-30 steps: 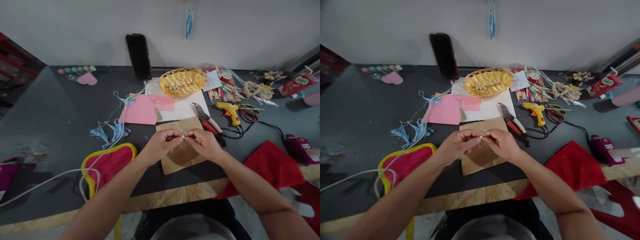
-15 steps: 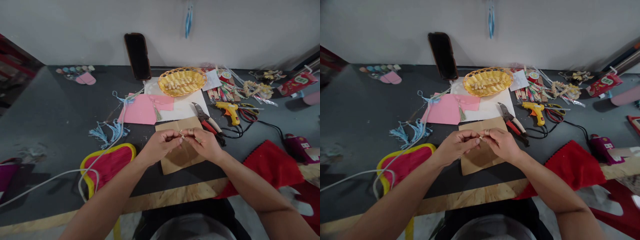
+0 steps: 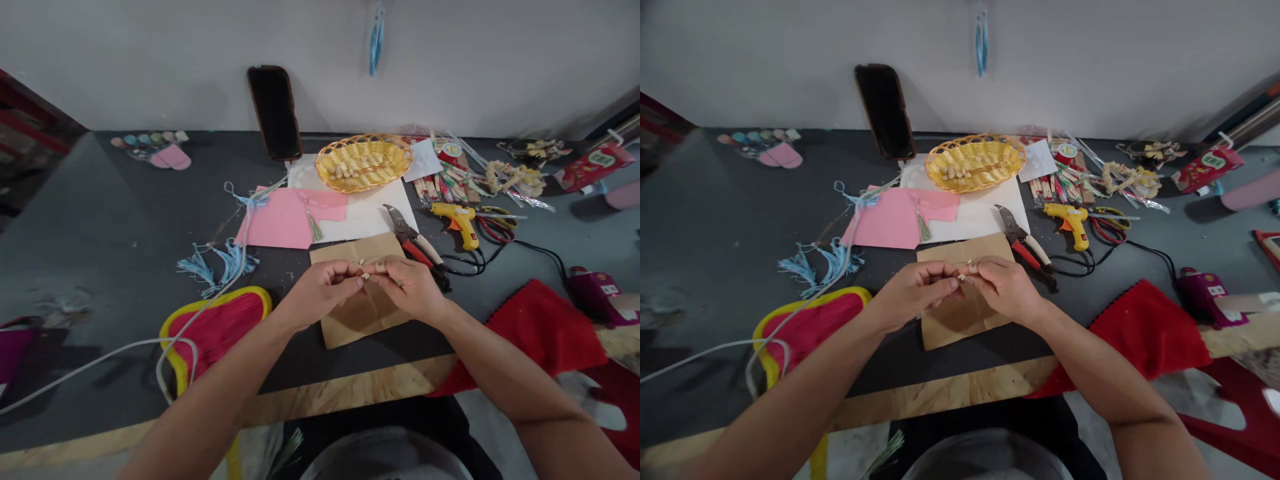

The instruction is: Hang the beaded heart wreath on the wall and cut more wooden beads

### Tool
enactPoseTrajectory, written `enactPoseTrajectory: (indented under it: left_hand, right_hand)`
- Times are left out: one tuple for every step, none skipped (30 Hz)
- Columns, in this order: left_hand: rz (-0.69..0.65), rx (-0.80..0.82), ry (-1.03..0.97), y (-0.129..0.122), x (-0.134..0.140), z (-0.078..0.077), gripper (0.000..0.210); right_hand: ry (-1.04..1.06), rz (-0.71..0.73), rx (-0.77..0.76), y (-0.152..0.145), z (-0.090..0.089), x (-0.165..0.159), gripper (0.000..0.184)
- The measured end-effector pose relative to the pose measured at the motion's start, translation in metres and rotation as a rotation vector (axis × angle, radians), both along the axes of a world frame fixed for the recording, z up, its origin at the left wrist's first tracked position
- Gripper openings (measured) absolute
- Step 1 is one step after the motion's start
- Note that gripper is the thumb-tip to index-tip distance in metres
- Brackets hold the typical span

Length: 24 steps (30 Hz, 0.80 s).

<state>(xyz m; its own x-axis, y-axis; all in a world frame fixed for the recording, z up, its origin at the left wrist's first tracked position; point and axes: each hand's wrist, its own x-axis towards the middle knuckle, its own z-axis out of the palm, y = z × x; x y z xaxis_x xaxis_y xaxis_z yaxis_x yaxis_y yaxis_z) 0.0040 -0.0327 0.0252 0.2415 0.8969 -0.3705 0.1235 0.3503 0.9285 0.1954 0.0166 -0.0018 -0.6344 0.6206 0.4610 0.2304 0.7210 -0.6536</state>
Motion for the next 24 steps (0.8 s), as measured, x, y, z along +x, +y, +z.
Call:
enactPoseTrajectory:
  left_hand:
    - [0.002, -0.005, -0.006, -0.0001, -0.0001, -0.0006, 0.033]
    - [0.006, -0.009, -0.011, -0.0002, -0.0002, -0.0012, 0.033]
    - [0.010, -0.014, -0.014, -0.0002, -0.0003, -0.0016, 0.032]
    - [0.012, -0.016, -0.014, -0.0002, -0.0002, -0.0018, 0.031]
    - [0.014, -0.015, -0.012, -0.0002, -0.0001, -0.0017, 0.030]
    - [0.021, -0.014, -0.011, -0.0002, 0.0001, -0.0014, 0.029]
    - [0.030, -0.016, -0.008, -0.0002, 0.0004, -0.0010, 0.029]
    - [0.039, -0.020, -0.006, -0.0002, 0.0007, -0.0005, 0.029]
    - [0.048, -0.026, -0.004, -0.0003, 0.0010, 0.0000, 0.029]
    - [0.056, -0.028, -0.002, -0.0003, 0.0013, 0.0004, 0.028]
    - [0.061, -0.030, 0.003, -0.0005, 0.0015, 0.0006, 0.028]
    - [0.060, -0.028, 0.008, -0.0006, 0.0016, 0.0006, 0.027]
    - [0.058, -0.024, 0.013, -0.0008, 0.0017, 0.0004, 0.027]
    - [0.056, -0.019, 0.016, -0.0010, 0.0017, 0.0000, 0.027]
    - [0.055, -0.012, 0.020, -0.0013, 0.0016, -0.0005, 0.026]
    - [0.055, -0.006, 0.022, -0.0015, 0.0015, -0.0010, 0.026]
    - [0.055, 0.000, 0.023, -0.0016, 0.0015, -0.0016, 0.026]
    - [0.056, 0.003, 0.024, -0.0018, 0.0013, -0.0021, 0.026]
    - [0.058, 0.003, 0.023, -0.0020, 0.0013, -0.0025, 0.026]
    - [0.059, 0.001, 0.022, -0.0021, 0.0012, -0.0027, 0.026]
    - [0.061, -0.003, 0.021, -0.0022, 0.0011, -0.0027, 0.026]
    - [0.063, -0.005, 0.022, -0.0023, 0.0011, -0.0025, 0.026]
    - [0.064, -0.006, 0.026, -0.0024, 0.0012, -0.0022, 0.026]
    - [0.065, -0.006, 0.034, -0.0023, 0.0012, -0.0018, 0.026]
  right_hand:
    - [0.003, 0.000, 0.001, 0.0000, -0.0003, 0.0000, 0.013]
    - [0.007, -0.003, 0.005, 0.0000, -0.0007, 0.0000, 0.014]
    - [0.011, -0.005, 0.007, -0.0001, -0.0011, 0.0000, 0.014]
    - [0.015, -0.007, 0.010, -0.0001, -0.0015, 0.0001, 0.014]
    - [0.019, -0.007, 0.014, -0.0002, -0.0019, 0.0002, 0.013]
    - [0.021, -0.008, 0.020, -0.0002, -0.0023, 0.0003, 0.012]
    - [0.020, -0.009, 0.025, -0.0002, -0.0026, 0.0004, 0.012]
    - [0.017, -0.012, 0.029, -0.0002, -0.0029, 0.0006, 0.012]
    - [0.014, -0.015, 0.032, -0.0002, -0.0030, 0.0007, 0.011]
    - [0.013, -0.019, 0.036, -0.0002, -0.0031, 0.0007, 0.012]
    - [0.014, -0.024, 0.039, -0.0003, -0.0030, 0.0007, 0.012]
    - [0.017, -0.025, 0.043, -0.0003, -0.0029, 0.0007, 0.012]
    - [0.023, -0.025, 0.047, -0.0004, -0.0028, 0.0005, 0.012]
    - [0.028, -0.024, 0.050, -0.0006, -0.0026, 0.0004, 0.012]
    - [0.032, -0.024, 0.052, -0.0007, -0.0023, 0.0003, 0.012]
    - [0.033, -0.022, 0.053, -0.0009, -0.0021, 0.0002, 0.012]
    - [0.033, -0.021, 0.053, -0.0010, -0.0019, 0.0001, 0.012]
    - [0.031, -0.021, 0.055, -0.0011, -0.0018, 0.0001, 0.012]
    - [0.029, -0.022, 0.059, -0.0012, -0.0017, 0.0002, 0.012]
    - [0.030, -0.023, 0.063, -0.0013, -0.0016, 0.0003, 0.013]
    - [0.031, -0.024, 0.066, -0.0014, -0.0016, 0.0003, 0.013]
    - [0.031, -0.024, 0.068, -0.0015, -0.0016, 0.0004, 0.013]
    - [0.030, -0.024, 0.068, -0.0015, -0.0016, 0.0004, 0.014]
    - [0.028, -0.024, 0.066, -0.0015, -0.0016, 0.0004, 0.014]
